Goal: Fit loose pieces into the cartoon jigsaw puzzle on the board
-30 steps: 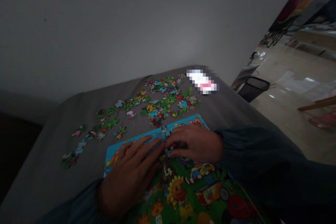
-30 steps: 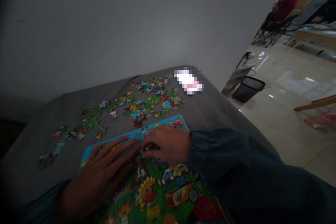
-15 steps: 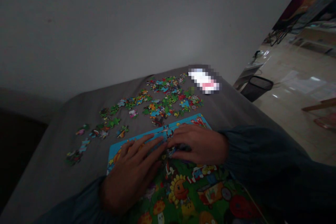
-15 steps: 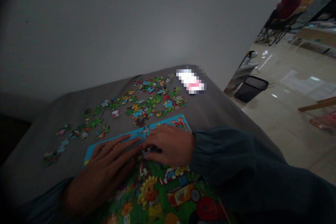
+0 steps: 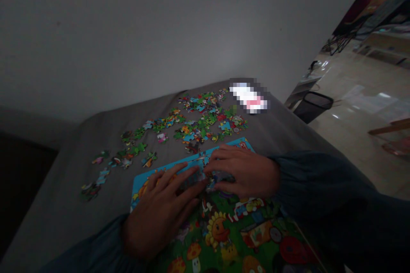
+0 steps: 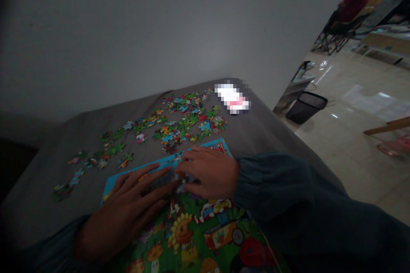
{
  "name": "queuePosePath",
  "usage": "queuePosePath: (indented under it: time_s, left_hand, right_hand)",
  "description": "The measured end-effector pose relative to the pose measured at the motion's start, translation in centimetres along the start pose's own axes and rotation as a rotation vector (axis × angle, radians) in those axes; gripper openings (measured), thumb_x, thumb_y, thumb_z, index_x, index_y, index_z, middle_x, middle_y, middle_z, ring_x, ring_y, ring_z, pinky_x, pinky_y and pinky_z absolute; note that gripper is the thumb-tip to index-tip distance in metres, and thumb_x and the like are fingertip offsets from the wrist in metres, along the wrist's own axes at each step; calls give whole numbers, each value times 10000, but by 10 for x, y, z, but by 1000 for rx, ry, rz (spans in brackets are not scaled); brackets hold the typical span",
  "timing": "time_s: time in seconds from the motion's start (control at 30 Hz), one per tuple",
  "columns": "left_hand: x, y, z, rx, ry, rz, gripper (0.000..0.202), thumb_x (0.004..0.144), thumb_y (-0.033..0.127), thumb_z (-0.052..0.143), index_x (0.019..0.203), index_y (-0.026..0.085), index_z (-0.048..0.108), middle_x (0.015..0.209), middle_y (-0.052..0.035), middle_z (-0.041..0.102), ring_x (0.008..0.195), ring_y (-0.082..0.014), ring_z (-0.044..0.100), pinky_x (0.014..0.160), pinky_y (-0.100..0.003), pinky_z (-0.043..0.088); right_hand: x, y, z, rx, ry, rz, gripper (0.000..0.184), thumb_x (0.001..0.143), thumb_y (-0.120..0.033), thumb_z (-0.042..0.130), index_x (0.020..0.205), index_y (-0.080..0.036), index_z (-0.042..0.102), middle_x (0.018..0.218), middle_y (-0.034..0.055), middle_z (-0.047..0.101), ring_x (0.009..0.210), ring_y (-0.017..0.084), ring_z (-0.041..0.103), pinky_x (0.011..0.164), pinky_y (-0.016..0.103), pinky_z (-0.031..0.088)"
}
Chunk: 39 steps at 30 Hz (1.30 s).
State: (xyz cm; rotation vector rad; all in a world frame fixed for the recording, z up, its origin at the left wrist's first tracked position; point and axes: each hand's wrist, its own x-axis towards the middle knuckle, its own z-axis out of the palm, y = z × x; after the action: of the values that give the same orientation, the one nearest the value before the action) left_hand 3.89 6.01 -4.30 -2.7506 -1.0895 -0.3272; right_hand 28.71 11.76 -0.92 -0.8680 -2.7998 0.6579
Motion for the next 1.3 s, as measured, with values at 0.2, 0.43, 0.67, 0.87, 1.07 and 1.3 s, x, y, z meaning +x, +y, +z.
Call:
queuePosePath:
  time_s: [0.2, 0.43, 0.67, 0.87, 1.07, 1.3]
  left_hand:
    - [0, 1, -2, 28, 14, 11, 374, 1039, 292, 430, 1368, 393, 574, 1387, 10, 628, 1254, -287, 540, 931, -451, 423]
    - [1, 1, -4, 26, 25, 24, 355, 1026, 265, 448, 1326, 358, 613, 1377, 25, 635, 1265, -280, 512, 952, -438, 390]
    - [0, 2, -1, 46, 41, 34, 358, 1032, 279, 438, 1347, 319, 603, 1372, 30, 644, 1262, -271, 512, 961, -412, 361]
    - [0, 3, 1, 58, 71, 61, 365, 1027, 289, 430, 1343, 288, 613, 1348, 27, 666, 1240, -249, 548, 970, -383, 361]
    - [4, 7, 0, 55, 107, 66, 350, 1041, 364, 414, 1274, 268, 656, 1250, 35, 723, 1114, -206, 632, 971, -361, 364]
    - [3, 5, 1, 98, 97, 113, 348, 1031, 355, 431, 1285, 262, 651, 1269, 37, 714, 1115, -215, 632, 952, -378, 385]
  right_hand:
    - [0, 1, 2, -24, 0, -9, 253, 905, -256, 655, 1136, -159, 684, 1115, 101, 660, 1050, 267, 572, 919, 439, 445]
    - [0, 2, 2, -26, -5, -23, 233, 910, -247, 646, 1120, -153, 686, 1103, 96, 663, 1034, 255, 569, 906, 420, 446]
    - [0, 4, 6, -30, 24, -73, 252, 929, -274, 636, 1158, -182, 691, 1118, 94, 657, 1036, 247, 563, 909, 414, 449]
    - [2, 6, 6, -78, -2, -94, 209, 938, -290, 643, 1105, -181, 706, 1100, 88, 659, 1031, 242, 563, 914, 407, 453]
    - [2, 7, 7, -102, -2, -66, 203, 926, -295, 665, 1088, -179, 703, 1089, 82, 665, 1022, 238, 564, 905, 389, 448]
    - [3, 15, -4, -23, -8, -71, 201, 915, -242, 659, 1099, -180, 712, 1048, 85, 675, 1027, 234, 574, 921, 397, 457]
